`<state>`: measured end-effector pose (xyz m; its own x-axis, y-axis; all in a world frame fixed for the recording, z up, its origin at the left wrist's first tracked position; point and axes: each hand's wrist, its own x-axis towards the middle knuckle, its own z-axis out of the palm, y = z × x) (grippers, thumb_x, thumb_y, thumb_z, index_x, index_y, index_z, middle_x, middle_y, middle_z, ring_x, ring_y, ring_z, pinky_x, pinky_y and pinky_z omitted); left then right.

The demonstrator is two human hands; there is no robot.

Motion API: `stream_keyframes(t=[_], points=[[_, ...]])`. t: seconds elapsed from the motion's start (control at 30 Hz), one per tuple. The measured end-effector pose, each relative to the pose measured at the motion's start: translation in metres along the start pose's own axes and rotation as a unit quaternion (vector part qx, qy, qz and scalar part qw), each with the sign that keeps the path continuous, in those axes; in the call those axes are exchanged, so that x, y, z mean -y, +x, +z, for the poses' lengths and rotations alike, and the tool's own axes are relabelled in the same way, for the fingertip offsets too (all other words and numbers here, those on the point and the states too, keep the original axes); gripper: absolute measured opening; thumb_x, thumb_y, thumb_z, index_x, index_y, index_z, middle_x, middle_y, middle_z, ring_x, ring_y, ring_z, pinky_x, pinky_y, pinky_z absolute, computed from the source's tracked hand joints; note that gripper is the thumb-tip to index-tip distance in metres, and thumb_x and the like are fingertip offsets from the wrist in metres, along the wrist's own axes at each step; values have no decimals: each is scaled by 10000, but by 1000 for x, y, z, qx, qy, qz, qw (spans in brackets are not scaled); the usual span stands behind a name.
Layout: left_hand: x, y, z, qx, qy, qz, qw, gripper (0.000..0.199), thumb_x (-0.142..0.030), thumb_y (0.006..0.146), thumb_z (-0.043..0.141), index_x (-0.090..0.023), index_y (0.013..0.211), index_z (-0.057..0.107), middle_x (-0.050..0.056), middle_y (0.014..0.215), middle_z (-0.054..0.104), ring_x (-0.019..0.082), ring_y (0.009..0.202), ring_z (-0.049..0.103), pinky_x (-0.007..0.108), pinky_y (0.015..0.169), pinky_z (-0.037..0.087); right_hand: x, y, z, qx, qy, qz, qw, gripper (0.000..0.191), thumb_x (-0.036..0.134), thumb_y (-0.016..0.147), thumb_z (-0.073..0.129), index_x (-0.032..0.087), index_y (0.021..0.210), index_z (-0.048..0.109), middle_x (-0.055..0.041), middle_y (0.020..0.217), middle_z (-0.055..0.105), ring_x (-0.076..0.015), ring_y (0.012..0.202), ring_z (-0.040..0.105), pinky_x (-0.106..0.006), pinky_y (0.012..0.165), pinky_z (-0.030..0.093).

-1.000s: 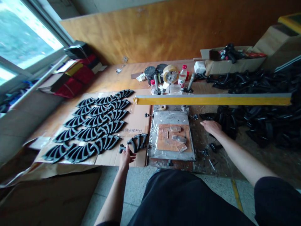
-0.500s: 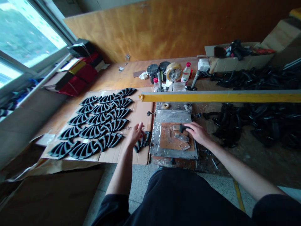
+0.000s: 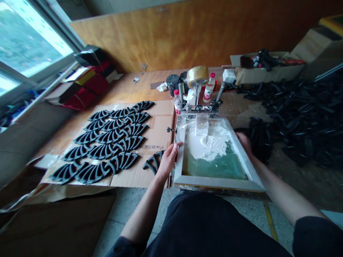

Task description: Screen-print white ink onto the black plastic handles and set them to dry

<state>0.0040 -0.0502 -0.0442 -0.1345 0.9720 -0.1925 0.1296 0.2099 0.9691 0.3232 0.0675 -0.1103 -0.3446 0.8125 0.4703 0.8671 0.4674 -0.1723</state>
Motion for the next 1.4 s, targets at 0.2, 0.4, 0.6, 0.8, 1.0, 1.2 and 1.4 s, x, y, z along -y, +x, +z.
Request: stream_keyframes(t=[0.2,0.4,0.6,0.8,1.0,1.2,1.4], points=[[71,9,11,-12,134,-73,988,622,-450,877,543,-247,1451,416,-32,679,567,105,566,479,213,563,383,44,63,3,17,76,28,997,555,304,780,709,155,1291,552,-157,1273,574,-270,1109,587,-402,921,502],[78,16,12,-14,158,-83,984,556,-447,873,547,-248,1390,501,-3,742,620,143,659,566,242,642,441,106,44,4,209,116,-61,969,101,181,834,614,197,920,665,-58,924,699,-220,883,645,-308,768,481],[78,14,12,-30,127,-94,987,533,-448,843,591,-238,1332,558,14,770,635,161,682,587,257,667,458,86,-7,-19,228,204,-240,922,418,-17,705,514,231,987,698,-13,1002,710,-171,912,648,-255,761,463],[76,13,12,-28,142,-88,986,549,-479,851,567,-229,1339,546,12,771,638,152,668,574,246,641,436,95,10,-11,175,195,-168,950,317,47,773,548,249,952,716,0,938,722,-178,893,650,-266,754,473],[80,13,12,-15,145,-78,986,577,-514,868,527,-242,1375,499,-2,749,610,131,642,545,221,585,384,95,-22,-11,172,216,-206,939,368,36,797,549,220,1085,683,-27,1065,712,-180,961,657,-274,817,493],[55,8,7,9,91,-86,992,688,-543,838,567,-243,1438,416,-24,697,597,116,566,510,212,534,370,101,53,-16,134,181,-81,971,448,274,860,661,311,1299,577,-16,1132,680,-190,947,643,-288,792,491],[-16,2,2,7,-50,-52,997,653,-699,884,326,-227,1244,596,-1,650,586,125,521,516,223,479,396,14,114,-36,2,173,84,981,475,361,900,579,206,1347,540,-59,960,678,-184,789,617,-329,762,480]])
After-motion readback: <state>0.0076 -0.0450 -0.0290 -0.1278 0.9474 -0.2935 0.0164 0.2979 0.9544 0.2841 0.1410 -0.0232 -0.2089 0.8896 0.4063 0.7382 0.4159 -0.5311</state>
